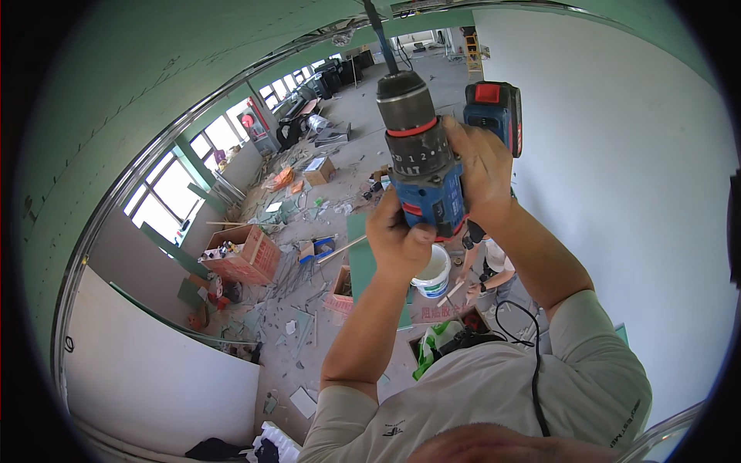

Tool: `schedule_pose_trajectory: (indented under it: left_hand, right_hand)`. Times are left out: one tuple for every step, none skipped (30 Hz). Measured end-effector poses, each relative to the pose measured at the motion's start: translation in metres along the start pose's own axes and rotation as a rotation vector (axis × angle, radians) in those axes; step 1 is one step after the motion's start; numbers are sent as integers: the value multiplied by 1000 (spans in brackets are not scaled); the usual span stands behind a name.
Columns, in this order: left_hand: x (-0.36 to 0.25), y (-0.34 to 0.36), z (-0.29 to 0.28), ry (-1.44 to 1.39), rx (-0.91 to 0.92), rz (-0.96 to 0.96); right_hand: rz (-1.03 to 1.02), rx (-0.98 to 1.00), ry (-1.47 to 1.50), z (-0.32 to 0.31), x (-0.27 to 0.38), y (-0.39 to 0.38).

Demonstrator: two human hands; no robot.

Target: The person cuts the drywall ceiling using a hand saw, drills into the ceiling with a power drill, and measures the opening in the ceiling using a tape measure.

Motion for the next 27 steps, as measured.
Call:
schedule_pose_trajectory:
  left_hand:
    - [1, 0, -1, -17, 2, 3]
    - [1, 1, -1, -17, 3, 2]
    - [0, 2, -1, -15, 12, 2]
    - [-1, 3, 0, -13, 21, 1]
    - [-2, 4, 1, -11, 30, 1]
    - [-1, 4, 2, -9, 39, 1]
    - [-2, 4, 2, -7, 39, 1]
    - [-1, 4, 3, 1, 46, 2]
    - [-1, 4, 3, 8, 53, 3]
    - [0, 5, 4, 15, 60, 5]
    - [0, 5, 5, 22, 67, 6]
    - [0, 6, 6, 22, 68, 6]
    - [1, 7, 6, -12, 56, -12]
    - [2, 8, 6, -46, 43, -29]
    - [4, 9, 6, -80, 30, -47]
    - [6, 9, 6, -113, 17, -65]
    - [6, 9, 6, -113, 18, -64]
    - [6, 9, 7, -98, 26, -50]
    - [5, 9, 8, -82, 33, -35]
    - [5, 9, 9, -67, 40, -20]
    - [4, 9, 9, -51, 46, -5]
    - [5, 9, 8, -51, 45, -5]
    - [6, 9, 8, -72, 50, -14]
    - [7, 9, 8, -92, 55, -22]
    - [8, 9, 8, -112, 59, -30]
    - [9, 9, 9, -131, 64, -37]
    - [9, 9, 8, -131, 66, -36]
  right_hand:
    - [3, 8, -9, 0, 0, 2]
    - [4, 9, -10, 1, 1, 3]
    - [4, -14, -16, 0, 1, 4]
    - [3, -38, -22, -1, 1, 5]
    - [3, -61, -28, -3, 0, 5]
    - [2, -84, -35, -5, 0, 6]
    - [3, -85, -34, -7, 0, 6]
    - [12, -45, -31, -7, -1, 6]
    - [21, -4, -28, -7, -2, 5]
    - [29, 36, -26, -7, -3, 5]
    - [38, 77, -23, -5, -3, 5]
    - [39, 77, -24, -5, -4, 5]
    - [23, 61, -64, -6, -3, 6]
    - [7, 46, -105, -7, -2, 6]
    - [-9, 30, -146, -7, 0, 7]
    - [-25, 15, -186, -8, 1, 7]
    - [-25, 14, -187, -8, 1, 6]
    - [-17, 27, -166, -7, -1, 6]
    - [-10, 39, -144, -6, -3, 5]
    - [-3, 52, -123, -6, -4, 5]
    - [4, 64, -101, -4, -5, 5]
    - [3, 65, -100, -4, -5, 5]
    - [-2, 49, -121, -5, -4, 5]
    - [-8, 33, -142, -6, -3, 6]
    - [-14, 16, -163, -7, -1, 8]
    - [-19, -2, -183, -9, 0, 8]
    - [-19, -3, -184, -9, 0, 8]
Point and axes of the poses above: each hand's wrist, its own y-axis towards the middle knuckle, its own z-axis out of the palm, x = y × z, the point moved 9 cm from there along y, towards the middle knuckle, and after that the axes turned 6 degrees about x, right-handed, at the moved point
